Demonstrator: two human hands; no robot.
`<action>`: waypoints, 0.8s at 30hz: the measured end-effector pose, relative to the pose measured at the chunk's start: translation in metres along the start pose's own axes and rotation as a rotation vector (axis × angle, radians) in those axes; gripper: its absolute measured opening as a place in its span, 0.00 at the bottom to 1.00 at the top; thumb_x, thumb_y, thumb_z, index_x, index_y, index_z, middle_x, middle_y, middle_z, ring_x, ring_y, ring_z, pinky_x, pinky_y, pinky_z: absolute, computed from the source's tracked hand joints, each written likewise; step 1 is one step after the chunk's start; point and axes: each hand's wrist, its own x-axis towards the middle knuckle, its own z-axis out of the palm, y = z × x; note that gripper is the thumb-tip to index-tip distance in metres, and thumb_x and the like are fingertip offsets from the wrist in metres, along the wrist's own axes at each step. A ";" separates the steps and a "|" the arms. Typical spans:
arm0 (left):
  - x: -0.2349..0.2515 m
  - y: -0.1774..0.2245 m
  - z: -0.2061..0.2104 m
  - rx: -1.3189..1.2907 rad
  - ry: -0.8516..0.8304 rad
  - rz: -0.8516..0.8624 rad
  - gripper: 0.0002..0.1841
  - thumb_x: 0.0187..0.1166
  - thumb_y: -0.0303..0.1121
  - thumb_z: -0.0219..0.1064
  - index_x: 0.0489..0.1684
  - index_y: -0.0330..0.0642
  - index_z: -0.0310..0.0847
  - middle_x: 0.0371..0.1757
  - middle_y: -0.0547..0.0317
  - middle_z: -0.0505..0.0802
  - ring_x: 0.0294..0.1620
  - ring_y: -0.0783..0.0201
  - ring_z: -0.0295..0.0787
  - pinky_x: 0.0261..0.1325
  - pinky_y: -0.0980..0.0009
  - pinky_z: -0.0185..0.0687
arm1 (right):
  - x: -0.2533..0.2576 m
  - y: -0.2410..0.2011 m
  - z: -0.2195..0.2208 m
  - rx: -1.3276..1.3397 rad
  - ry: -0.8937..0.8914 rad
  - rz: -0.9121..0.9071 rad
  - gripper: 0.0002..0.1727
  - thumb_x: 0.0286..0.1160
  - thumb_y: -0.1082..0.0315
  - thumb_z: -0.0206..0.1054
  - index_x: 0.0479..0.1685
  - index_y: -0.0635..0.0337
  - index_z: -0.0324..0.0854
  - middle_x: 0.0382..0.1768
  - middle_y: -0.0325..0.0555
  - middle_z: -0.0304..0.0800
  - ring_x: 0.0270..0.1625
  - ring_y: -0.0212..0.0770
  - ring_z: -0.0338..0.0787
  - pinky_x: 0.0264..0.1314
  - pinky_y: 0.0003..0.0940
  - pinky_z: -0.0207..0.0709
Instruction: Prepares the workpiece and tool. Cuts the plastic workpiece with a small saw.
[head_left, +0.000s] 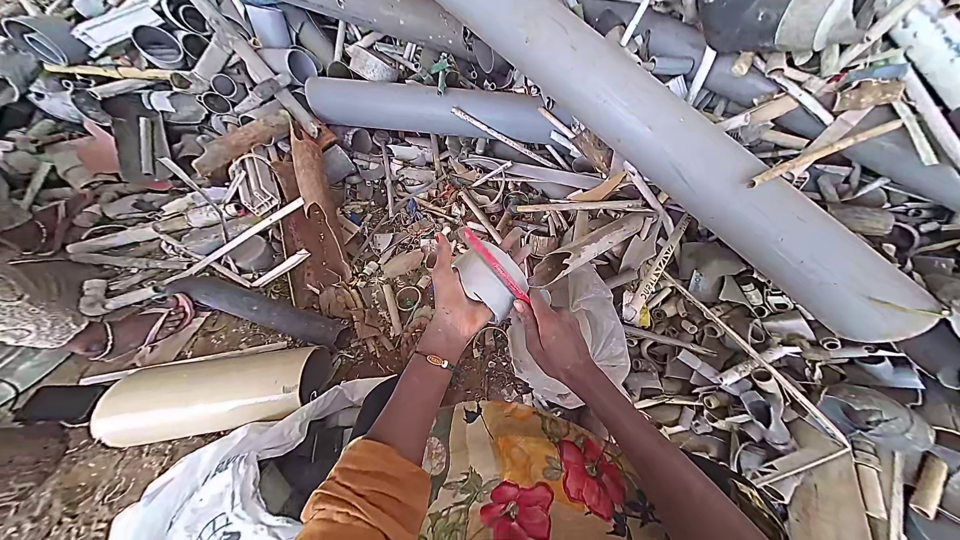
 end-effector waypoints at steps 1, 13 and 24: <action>-0.002 -0.002 0.002 0.026 0.096 0.005 0.45 0.78 0.77 0.35 0.74 0.47 0.73 0.62 0.45 0.89 0.62 0.49 0.88 0.60 0.46 0.85 | 0.002 0.003 -0.001 0.030 0.021 0.059 0.25 0.92 0.58 0.47 0.51 0.72 0.83 0.19 0.52 0.83 0.26 0.55 0.89 0.30 0.51 0.79; -0.002 -0.011 0.000 -0.002 0.205 0.004 0.44 0.79 0.76 0.36 0.76 0.49 0.71 0.62 0.47 0.90 0.63 0.50 0.88 0.60 0.45 0.85 | -0.009 -0.005 0.015 0.060 0.103 0.045 0.23 0.91 0.60 0.49 0.49 0.73 0.84 0.17 0.51 0.82 0.23 0.53 0.88 0.26 0.49 0.80; 0.004 -0.023 0.012 -0.091 0.177 -0.018 0.42 0.81 0.73 0.33 0.71 0.47 0.71 0.56 0.47 0.90 0.56 0.52 0.89 0.53 0.49 0.87 | -0.002 0.008 0.018 -0.047 0.235 -0.028 0.24 0.89 0.59 0.48 0.42 0.71 0.83 0.11 0.45 0.78 0.15 0.47 0.85 0.18 0.44 0.77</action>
